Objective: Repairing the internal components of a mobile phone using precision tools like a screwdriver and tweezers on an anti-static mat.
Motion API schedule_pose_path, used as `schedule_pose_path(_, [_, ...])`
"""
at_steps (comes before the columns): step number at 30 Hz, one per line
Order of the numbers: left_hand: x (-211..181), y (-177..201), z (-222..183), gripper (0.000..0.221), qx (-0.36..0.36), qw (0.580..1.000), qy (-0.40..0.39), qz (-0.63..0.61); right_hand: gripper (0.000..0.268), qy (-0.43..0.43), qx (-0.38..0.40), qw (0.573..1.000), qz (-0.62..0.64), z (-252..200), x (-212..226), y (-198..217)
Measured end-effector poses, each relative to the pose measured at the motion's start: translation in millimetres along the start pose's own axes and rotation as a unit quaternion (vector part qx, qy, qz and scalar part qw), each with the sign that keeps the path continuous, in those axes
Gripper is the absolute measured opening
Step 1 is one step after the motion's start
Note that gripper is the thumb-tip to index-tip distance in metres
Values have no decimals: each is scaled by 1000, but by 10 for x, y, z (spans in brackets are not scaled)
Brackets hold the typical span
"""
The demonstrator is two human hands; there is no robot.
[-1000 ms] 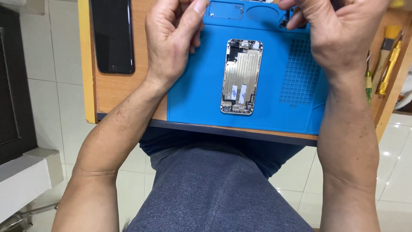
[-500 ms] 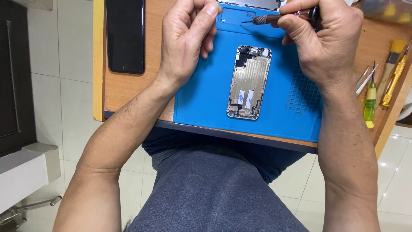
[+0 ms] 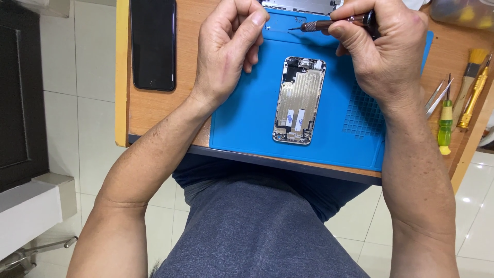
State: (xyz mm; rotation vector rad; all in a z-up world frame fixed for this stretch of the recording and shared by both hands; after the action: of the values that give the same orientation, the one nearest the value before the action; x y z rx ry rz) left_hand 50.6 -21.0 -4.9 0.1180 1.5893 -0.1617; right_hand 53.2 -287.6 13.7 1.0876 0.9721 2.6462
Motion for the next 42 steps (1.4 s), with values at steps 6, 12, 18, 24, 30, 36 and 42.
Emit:
schedule_pose_path(6, [10, 4, 2, 19, 0, 1000, 3, 3, 14, -6, 1, 1000, -2, -14, -18, -3])
schedule_pose_path(12, [54, 15, 2, 20, 0, 1000, 5, -14, 11, 3, -4, 1000, 4, -34, -46, 6])
schedule_pose_path(18, [-259, -118, -102, 15, 1, 955, -182, 232, 23, 35, -6, 999, -36, -106, -114, 33])
schedule_pose_path(24, [-143, -304, -236, 6, 56, 832, -327, 444, 29, 15, -19, 999, -20, -157, -179, 20])
schedule_pose_path(30, [-108, -371, -251, 11, 60, 793, -367, 482, 26, 3, -19, 1000, -9, -145, -155, 24])
schedule_pose_path(36, [-80, -377, -251, 14, 59, 804, -352, 475, 23, 12, -18, 1000, -11, -136, -181, 26])
schedule_pose_path(42, [-105, -318, -248, 11, 75, 819, -358, 442, 15, 10, -7, 1000, -3, -27, -46, 39])
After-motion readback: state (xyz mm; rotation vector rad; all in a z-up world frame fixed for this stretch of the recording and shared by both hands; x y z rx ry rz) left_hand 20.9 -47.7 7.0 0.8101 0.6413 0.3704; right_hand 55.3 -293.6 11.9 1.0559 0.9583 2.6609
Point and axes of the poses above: each hand's wrist, its own z-axis towards the middle knuckle, its own y-axis out of the back of the hand, x = y × z, the point moved 5 cm from there along z, towards the middle knuckle, and after that the axes turned 13 degrees about y, right-handed, at the moved point
